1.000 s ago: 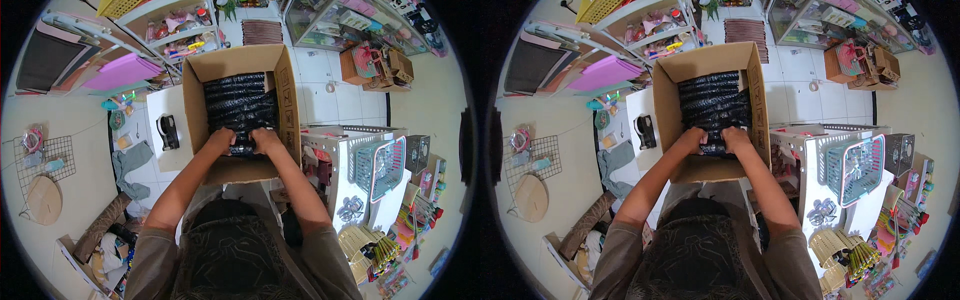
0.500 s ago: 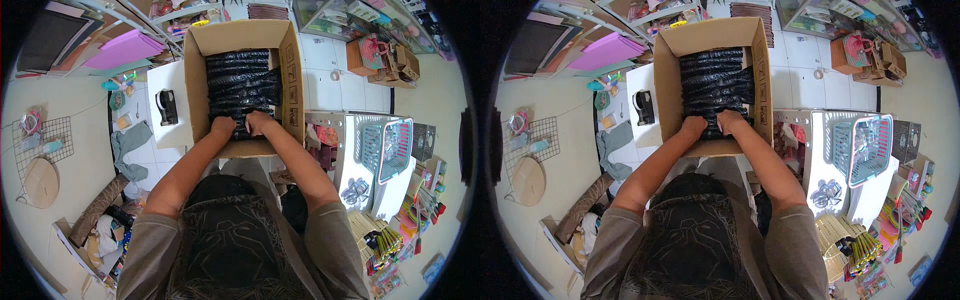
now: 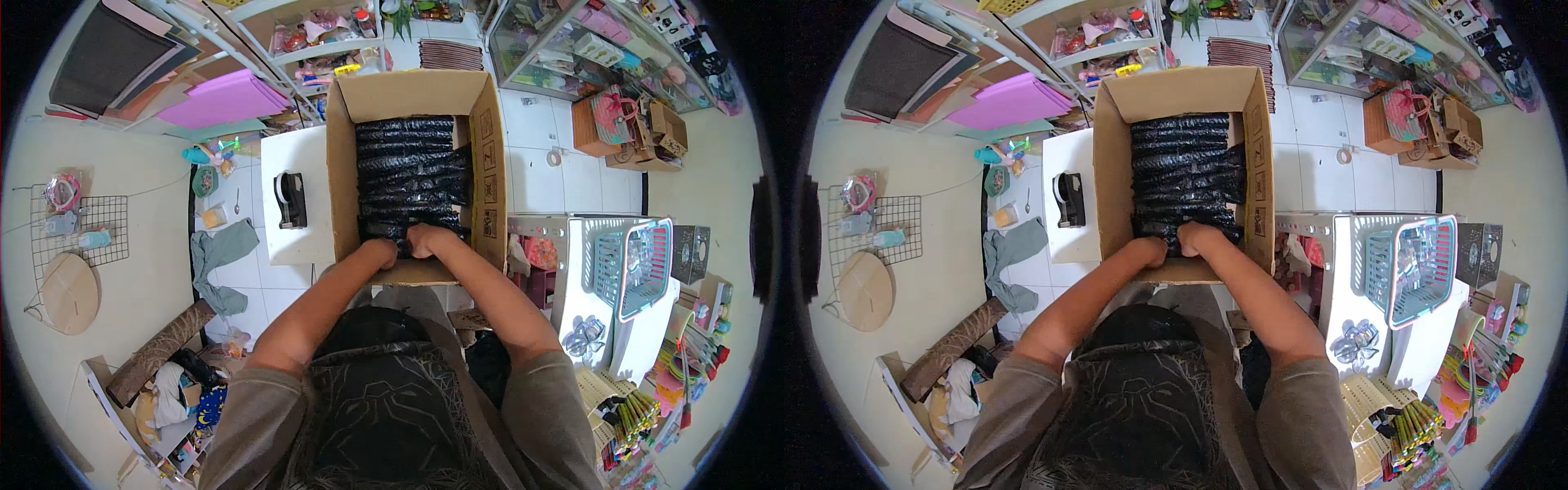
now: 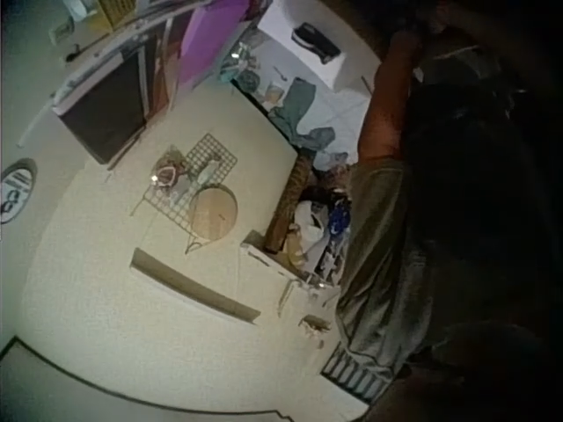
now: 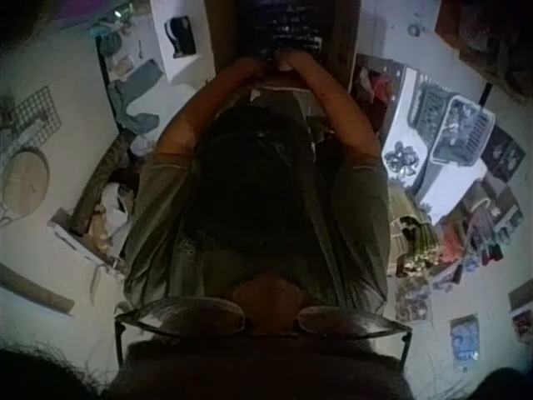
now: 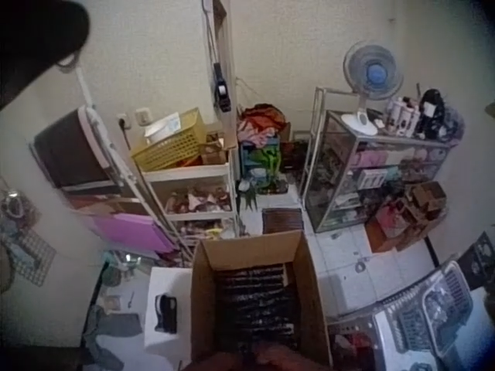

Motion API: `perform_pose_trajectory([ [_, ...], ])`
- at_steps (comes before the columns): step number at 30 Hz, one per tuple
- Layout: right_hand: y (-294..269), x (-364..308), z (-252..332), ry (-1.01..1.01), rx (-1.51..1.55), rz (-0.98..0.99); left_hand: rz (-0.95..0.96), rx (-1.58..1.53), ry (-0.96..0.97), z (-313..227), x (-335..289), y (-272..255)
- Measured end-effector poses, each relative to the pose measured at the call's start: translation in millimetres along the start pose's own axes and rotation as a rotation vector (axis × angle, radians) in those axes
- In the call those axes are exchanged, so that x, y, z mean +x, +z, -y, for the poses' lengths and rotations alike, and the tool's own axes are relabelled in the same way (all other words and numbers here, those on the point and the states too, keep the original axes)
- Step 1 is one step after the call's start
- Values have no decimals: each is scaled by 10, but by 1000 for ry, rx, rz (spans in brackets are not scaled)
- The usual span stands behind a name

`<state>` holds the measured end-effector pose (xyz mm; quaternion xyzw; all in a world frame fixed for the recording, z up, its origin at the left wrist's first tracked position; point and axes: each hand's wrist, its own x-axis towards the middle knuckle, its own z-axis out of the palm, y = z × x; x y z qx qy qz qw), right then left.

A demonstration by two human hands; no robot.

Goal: The recorder prepares stationery items and pens, packages them safely inside a black bubble wrap protective sleeve, and organizes the orders into a large shipping box.

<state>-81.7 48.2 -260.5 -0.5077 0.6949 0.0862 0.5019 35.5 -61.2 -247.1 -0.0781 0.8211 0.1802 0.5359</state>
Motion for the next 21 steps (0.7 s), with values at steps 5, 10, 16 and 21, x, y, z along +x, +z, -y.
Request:
perform_pose_trajectory([
  [5,-248,-170,346,74,-12,114,116,29,36,-18,-72,-70],
  [10,-224,-190,332,123,-67,141,83,-79,5,118,147,140],
  [16,-63,-131,186,119,-37,261,132,-72,-19,139,183,134],
  [21,-392,-251,260,129,-28,325,86,-16,68,15,-158,-83],
])
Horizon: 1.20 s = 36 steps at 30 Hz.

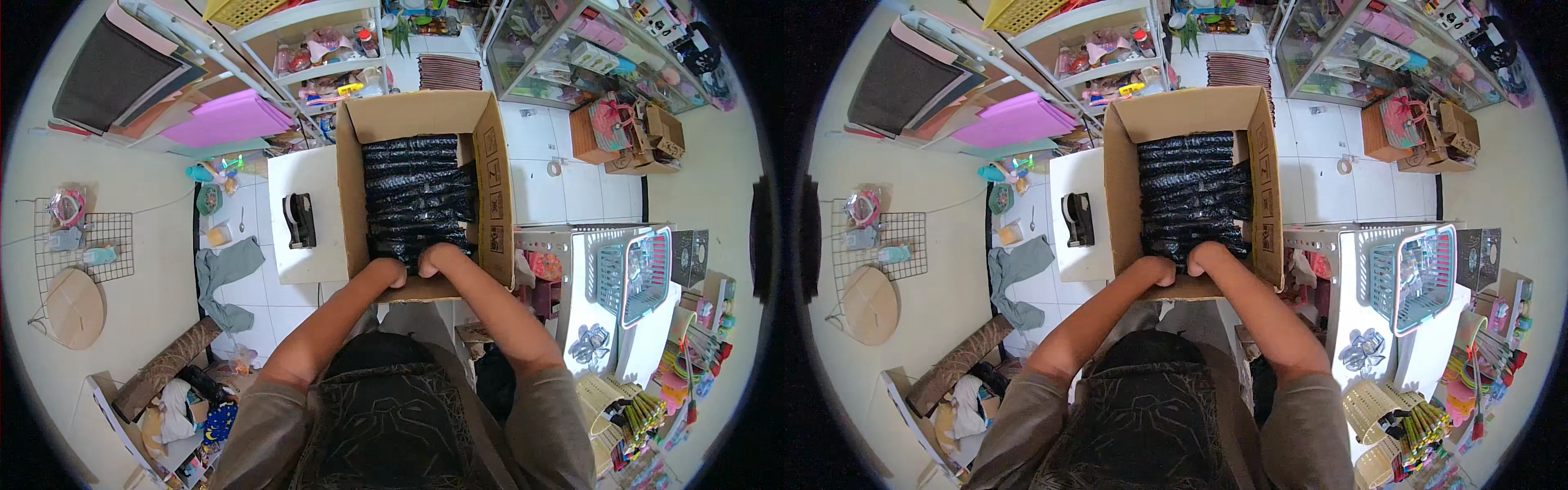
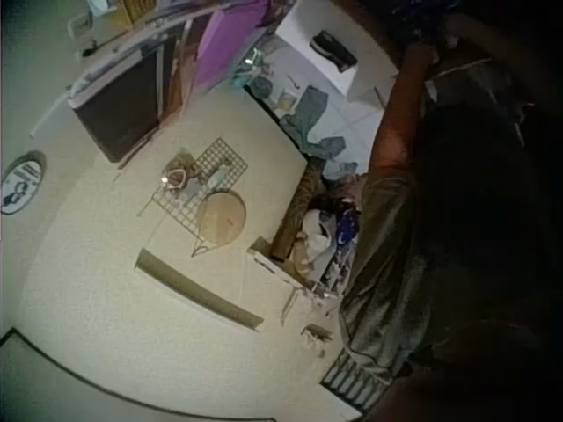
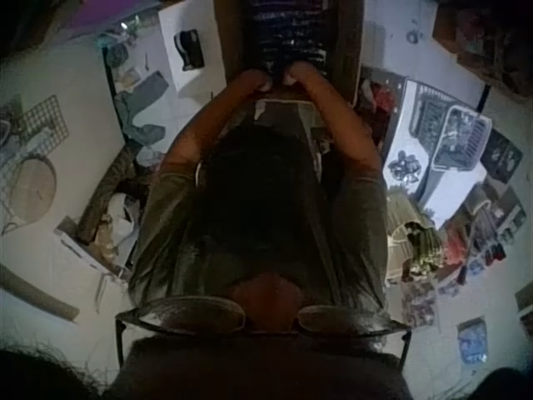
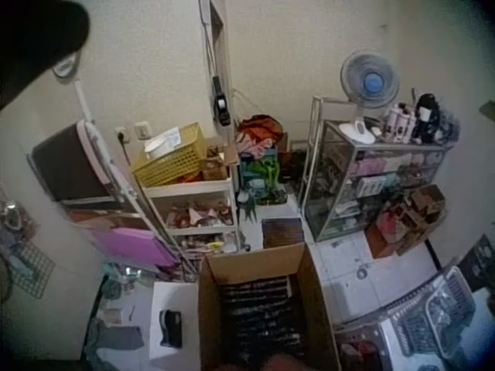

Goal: The recorder prepares stationery items and pens, packages them safely inside a black bubble wrap protective sleeve, and organizes the orders into a large shipping box.

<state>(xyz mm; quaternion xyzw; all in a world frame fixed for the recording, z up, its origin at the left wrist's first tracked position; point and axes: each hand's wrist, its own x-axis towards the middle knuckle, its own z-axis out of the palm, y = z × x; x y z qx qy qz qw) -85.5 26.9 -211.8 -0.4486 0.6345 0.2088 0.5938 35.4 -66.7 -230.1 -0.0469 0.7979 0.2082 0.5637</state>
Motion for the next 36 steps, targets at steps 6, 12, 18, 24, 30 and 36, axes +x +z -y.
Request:
perform_pose_trajectory([
  [6,-32,-775,-298,-78,523,-908,-658,-258,218,19,-1131,-551],
  [12,357,-2302,157,-65,1131,-1404,-999,-535,646,-150,-2135,-945],
  [18,1256,-2810,670,160,1073,-1899,-945,-207,1000,-918,-2308,-1059],
  [24,2275,-2848,1327,783,925,-2144,-749,88,1371,-1789,-2236,-628],
  [30,3283,-2888,2003,1177,982,-2147,-513,231,1577,-2503,-2227,155],
  [36,3956,-2858,2262,1338,1009,-2171,-504,330,1635,-2893,-2343,770],
])
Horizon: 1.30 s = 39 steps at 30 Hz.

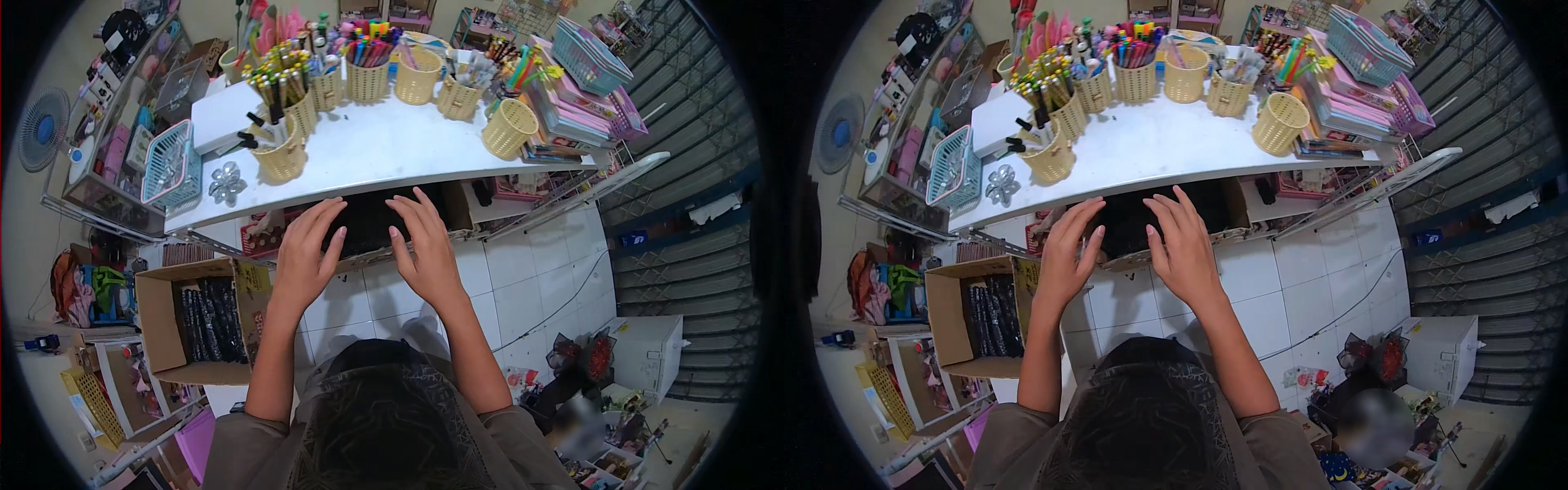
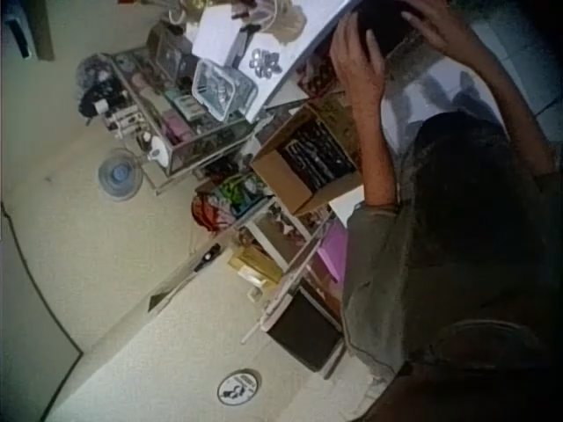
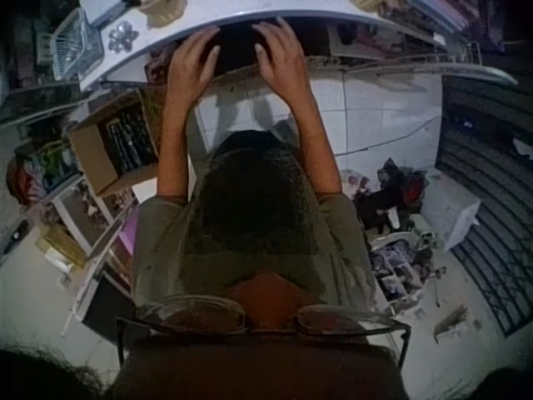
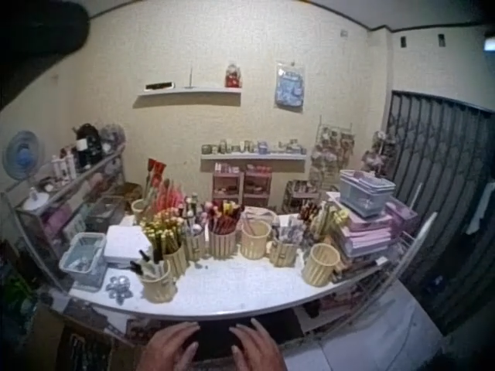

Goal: The recorder prepares stationery items and pens, packages them safely inside a black bubble wrap protective sleeve, and organizes the orders into a large shipping box.

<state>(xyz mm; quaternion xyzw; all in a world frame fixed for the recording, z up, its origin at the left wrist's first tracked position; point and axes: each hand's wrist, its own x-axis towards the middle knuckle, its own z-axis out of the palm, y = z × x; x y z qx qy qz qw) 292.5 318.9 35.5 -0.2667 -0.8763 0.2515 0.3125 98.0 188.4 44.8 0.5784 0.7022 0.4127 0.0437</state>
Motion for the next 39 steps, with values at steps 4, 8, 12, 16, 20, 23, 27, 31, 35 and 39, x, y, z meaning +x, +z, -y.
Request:
perform_pose_trajectory([
  [4,-141,50,-353,-62,11,6,-46,104,19,-136,156,302],
  [8,-22,0,-943,-90,120,170,70,-78,-156,-64,72,917],
  [12,562,-280,-1759,-26,110,478,157,-76,-346,266,-192,1702],
  [16,1059,-575,-2353,-6,87,613,303,237,-341,891,-661,2386],
  [20,1037,-728,-2422,-24,-19,630,402,388,-343,1072,-891,2534],
  [23,909,-843,-2412,27,13,607,394,256,-330,960,-932,2469],
  [27,827,-1011,-2213,64,21,652,392,120,-306,843,-1134,2276],
  [31,731,-1033,-2039,191,41,734,486,30,-348,738,-1265,2122],
  [35,1185,-1074,-2459,511,156,748,533,11,-285,769,-1362,2126],
  [39,1607,-1030,-2710,351,-81,554,543,-28,-273,858,-1363,2138],
])
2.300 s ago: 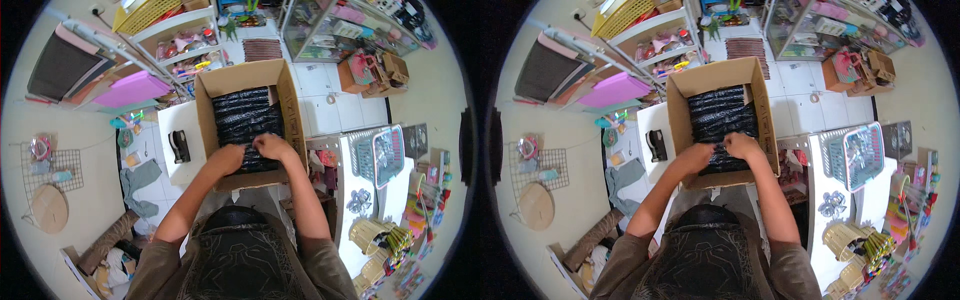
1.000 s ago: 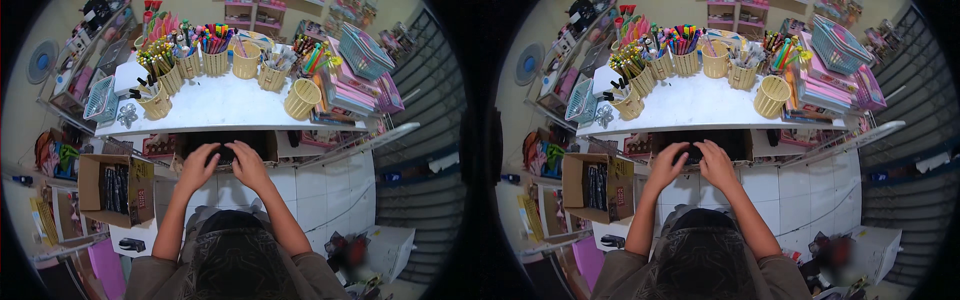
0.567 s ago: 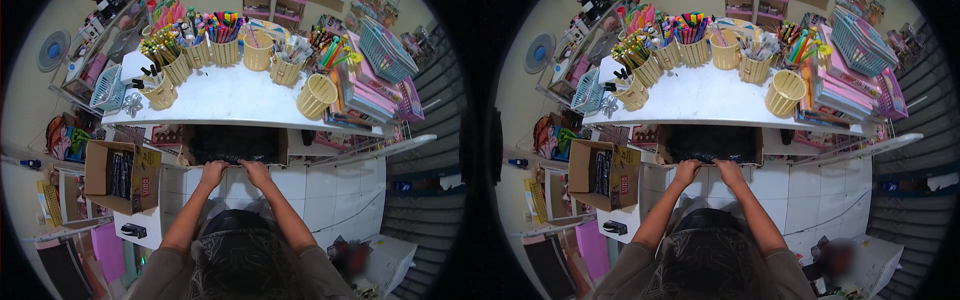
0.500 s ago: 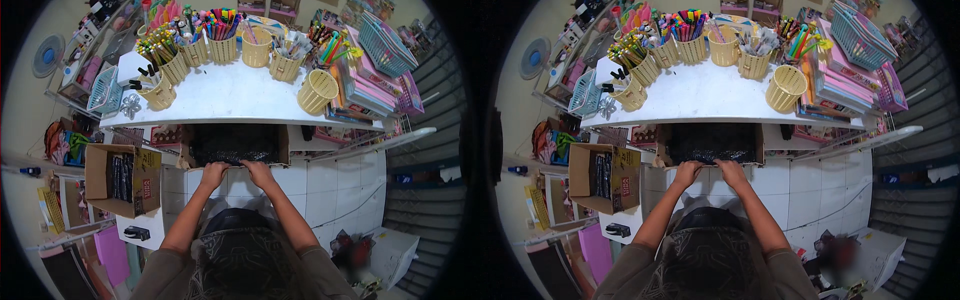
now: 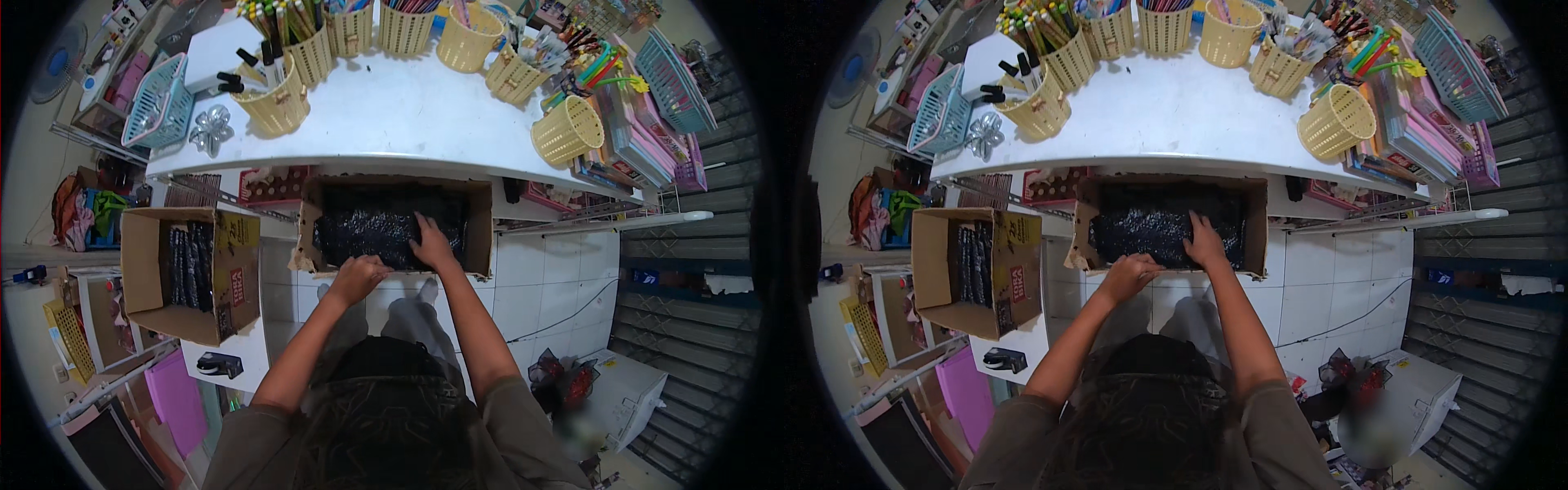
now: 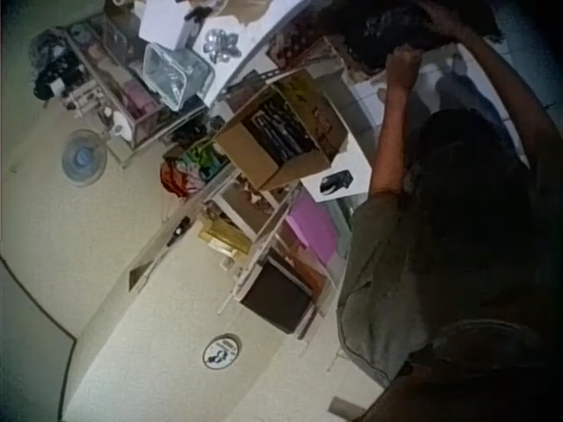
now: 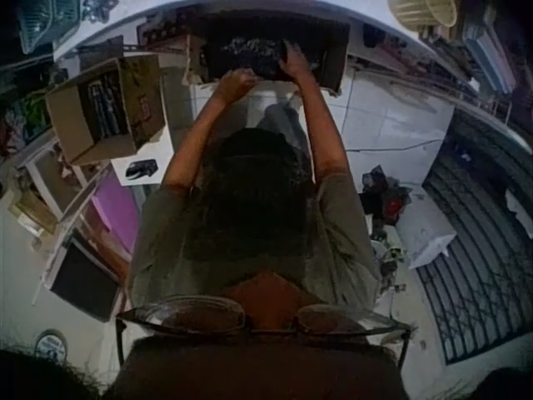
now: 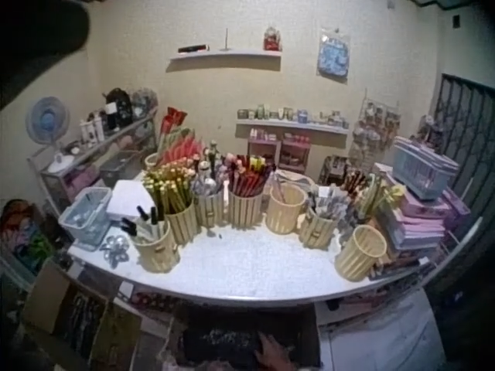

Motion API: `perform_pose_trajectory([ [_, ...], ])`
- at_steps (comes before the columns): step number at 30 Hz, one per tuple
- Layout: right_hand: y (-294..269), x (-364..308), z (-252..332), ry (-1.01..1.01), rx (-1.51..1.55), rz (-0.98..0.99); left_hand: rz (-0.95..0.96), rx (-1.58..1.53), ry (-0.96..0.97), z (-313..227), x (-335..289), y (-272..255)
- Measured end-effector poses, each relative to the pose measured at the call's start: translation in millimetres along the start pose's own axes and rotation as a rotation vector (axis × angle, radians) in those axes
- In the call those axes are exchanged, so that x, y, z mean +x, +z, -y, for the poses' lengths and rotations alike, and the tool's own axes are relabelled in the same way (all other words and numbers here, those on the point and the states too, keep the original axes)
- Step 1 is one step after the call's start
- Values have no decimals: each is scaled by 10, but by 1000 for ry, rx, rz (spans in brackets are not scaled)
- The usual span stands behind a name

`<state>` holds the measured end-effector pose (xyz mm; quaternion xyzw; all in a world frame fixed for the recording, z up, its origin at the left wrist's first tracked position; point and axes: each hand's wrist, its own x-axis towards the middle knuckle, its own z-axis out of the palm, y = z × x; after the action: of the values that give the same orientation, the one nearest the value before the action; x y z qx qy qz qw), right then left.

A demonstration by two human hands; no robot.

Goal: The recorder prepares stationery items and pens, packages them safely inside a black bubble wrap protective sleeve, and organizes the orders into a large shipping box.

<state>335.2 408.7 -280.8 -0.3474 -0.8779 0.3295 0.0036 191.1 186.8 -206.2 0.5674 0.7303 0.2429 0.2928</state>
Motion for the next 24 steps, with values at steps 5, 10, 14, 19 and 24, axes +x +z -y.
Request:
perform_pose_trajectory([
  [5,-16,219,279,193,-160,190,-144,49,-26,33,-29,86],
  [10,38,259,233,225,-259,243,-110,-2,-100,-54,0,55],
  [14,-158,168,383,127,-261,90,-150,-62,-138,-132,-72,6],
  [19,-300,-20,293,-65,-123,-98,-231,-108,-100,-88,-29,-41],
  [24,-387,-53,175,-57,101,34,-234,-50,-57,-49,60,-168],
])
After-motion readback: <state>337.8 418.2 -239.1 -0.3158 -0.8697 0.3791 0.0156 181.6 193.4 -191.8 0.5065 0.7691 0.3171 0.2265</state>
